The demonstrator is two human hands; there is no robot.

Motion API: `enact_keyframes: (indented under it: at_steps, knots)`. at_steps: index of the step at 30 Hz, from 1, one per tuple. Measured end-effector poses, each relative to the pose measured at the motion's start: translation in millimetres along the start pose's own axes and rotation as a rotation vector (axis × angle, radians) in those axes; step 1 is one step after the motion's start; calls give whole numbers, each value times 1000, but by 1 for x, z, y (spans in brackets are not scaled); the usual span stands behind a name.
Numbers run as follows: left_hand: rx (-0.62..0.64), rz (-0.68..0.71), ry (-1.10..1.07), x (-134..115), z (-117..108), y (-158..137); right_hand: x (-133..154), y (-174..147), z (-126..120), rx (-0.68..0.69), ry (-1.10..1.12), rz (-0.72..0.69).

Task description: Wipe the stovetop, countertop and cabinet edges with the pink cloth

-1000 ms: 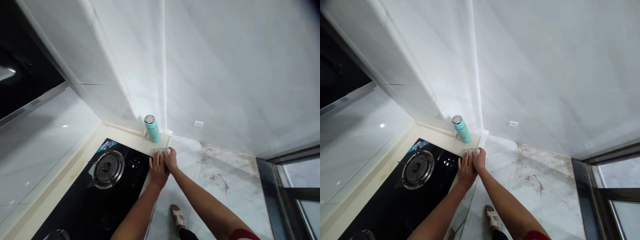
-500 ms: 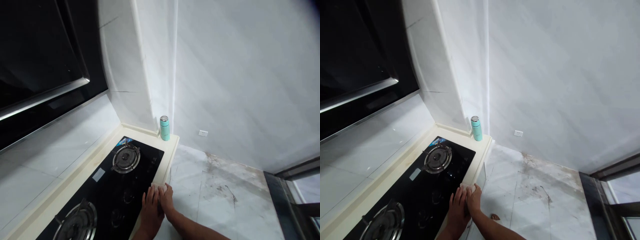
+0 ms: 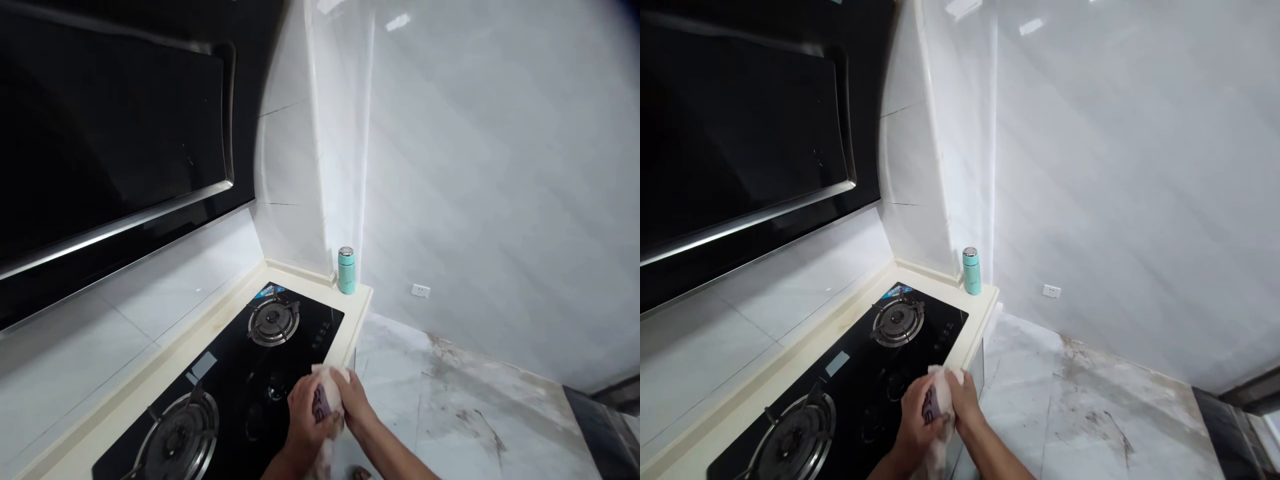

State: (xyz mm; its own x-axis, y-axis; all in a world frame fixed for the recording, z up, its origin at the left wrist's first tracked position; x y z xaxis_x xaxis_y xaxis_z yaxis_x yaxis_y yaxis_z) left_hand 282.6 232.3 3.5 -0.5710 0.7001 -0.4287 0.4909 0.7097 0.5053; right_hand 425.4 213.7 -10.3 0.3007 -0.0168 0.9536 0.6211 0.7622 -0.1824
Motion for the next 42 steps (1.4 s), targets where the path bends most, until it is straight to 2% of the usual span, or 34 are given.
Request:
enact_keyframes:
  at_steps: [2,4,6,7,10,13,17,20,23,25,28,32,36,39,42]
  knots:
    - [-91,-25,-30,-15,-6,30,38,29,5,33,-17,-78]
    - [-151,-72,-1,-20,-8,44,67,62,8,91,-202,-255]
    - [-165,-110,94,-11,-6,39,82,97,8,134,-442,-414]
    - [-153,-115,164,-3,-4,29,84,114,8,137,-537,-447]
    - [-66,-65,418,26,5,-17,67,151,7,112,-665,-404]
    - [-12,50,623,43,13,-57,33,162,17,149,-735,-376]
    - [32,92,750,41,18,-70,-10,157,42,218,-816,-404]
    - [36,64,721,37,20,-67,-26,166,55,243,-924,-516]
    - [11,9,681,36,22,-67,-28,195,63,255,-1060,-668]
    - [17,-16,671,36,22,-69,-27,220,69,273,-1121,-713]
    - [55,-15,672,39,23,-74,-23,258,85,376,-1170,-750]
    - [57,4,665,46,31,-83,-15,305,109,463,-1169,-762]
    - [-54,-41,632,52,43,-92,-1,341,130,472,-1157,-747]
    - [-30,-56,615,48,43,-91,6,356,150,485,-1177,-732]
    - [13,-78,601,40,32,-82,4,356,175,576,-1240,-710]
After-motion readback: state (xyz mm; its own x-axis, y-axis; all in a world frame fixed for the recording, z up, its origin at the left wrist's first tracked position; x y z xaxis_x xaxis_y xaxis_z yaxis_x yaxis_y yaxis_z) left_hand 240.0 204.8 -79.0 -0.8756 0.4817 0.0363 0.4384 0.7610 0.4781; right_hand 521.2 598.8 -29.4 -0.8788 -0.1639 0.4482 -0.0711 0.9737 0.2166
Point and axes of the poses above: each hand's wrist, its own y-axis towards the middle knuckle, its own z-axis out of the palm, x = y × z, the point moved 2 cm from there along y, towards the middle knuckle, and after that the axes turned 5 degrees about -z, right-handed, at the moved point
